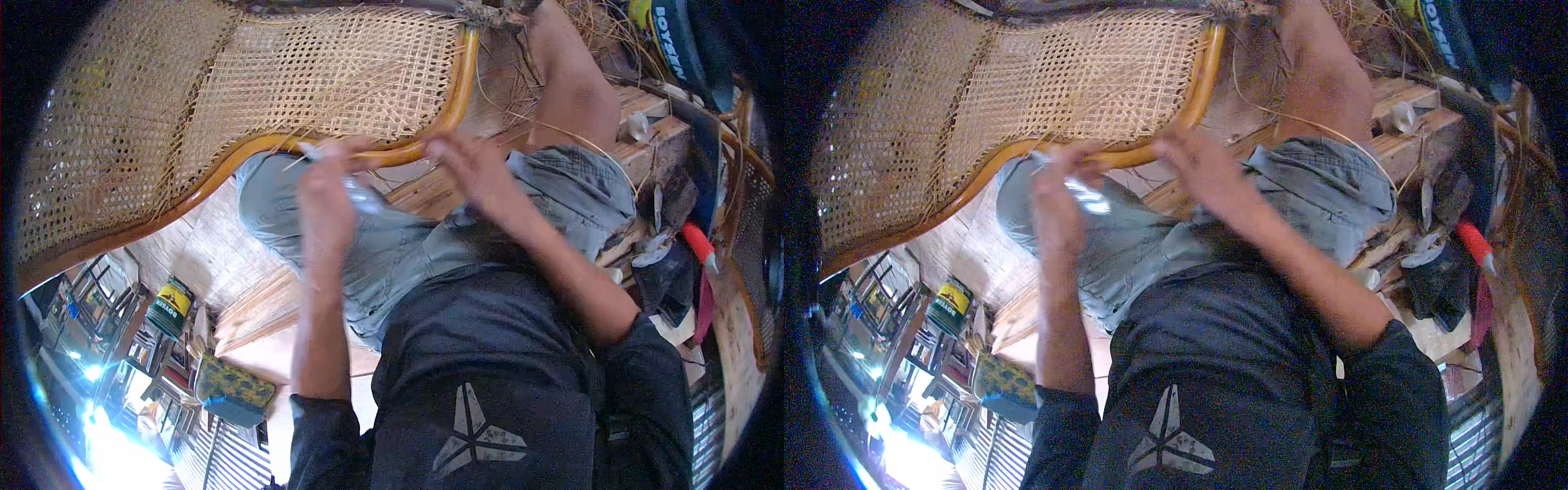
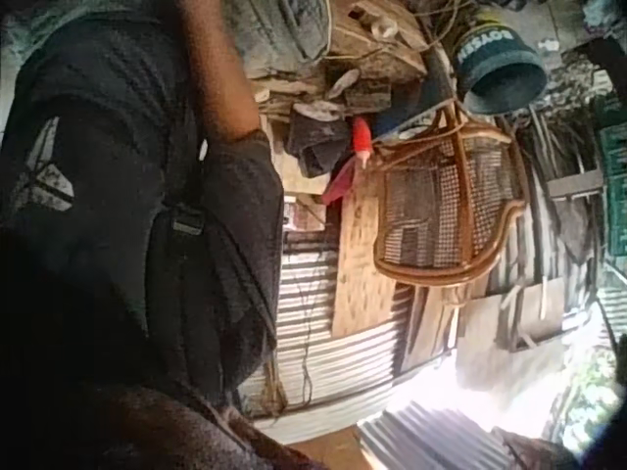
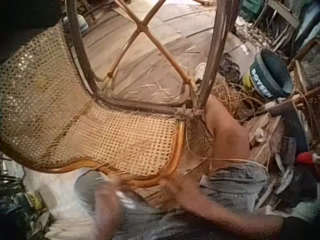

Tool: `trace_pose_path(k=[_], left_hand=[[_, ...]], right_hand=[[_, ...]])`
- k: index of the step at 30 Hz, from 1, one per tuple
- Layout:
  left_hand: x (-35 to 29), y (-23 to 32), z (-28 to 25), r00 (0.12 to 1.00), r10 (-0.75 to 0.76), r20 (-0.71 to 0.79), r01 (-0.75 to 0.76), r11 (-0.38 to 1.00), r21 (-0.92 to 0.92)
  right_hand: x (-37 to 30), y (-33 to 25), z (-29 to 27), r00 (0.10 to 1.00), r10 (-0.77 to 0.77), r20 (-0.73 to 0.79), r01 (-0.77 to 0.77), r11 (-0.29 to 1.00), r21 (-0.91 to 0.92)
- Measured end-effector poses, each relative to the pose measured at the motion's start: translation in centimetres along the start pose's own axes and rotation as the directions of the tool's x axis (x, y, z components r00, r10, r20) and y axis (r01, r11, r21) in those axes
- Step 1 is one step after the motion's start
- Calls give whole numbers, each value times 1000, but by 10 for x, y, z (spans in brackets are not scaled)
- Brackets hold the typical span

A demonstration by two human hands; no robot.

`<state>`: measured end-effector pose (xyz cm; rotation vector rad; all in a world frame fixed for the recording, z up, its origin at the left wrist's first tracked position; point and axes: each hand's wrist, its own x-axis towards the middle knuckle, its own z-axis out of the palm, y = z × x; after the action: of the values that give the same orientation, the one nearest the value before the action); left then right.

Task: Repairing the rattan weaving of a wooden chair using specialized hand tools.

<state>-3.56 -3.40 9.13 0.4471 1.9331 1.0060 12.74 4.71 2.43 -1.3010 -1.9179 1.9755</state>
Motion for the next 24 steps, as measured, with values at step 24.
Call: trace_pose_path(k=[24], left_hand=[[69, -45, 63, 951, 142, 275, -278, 781, 559]], right_hand=[[50, 26, -7, 995, 11, -99, -48, 925, -376]])
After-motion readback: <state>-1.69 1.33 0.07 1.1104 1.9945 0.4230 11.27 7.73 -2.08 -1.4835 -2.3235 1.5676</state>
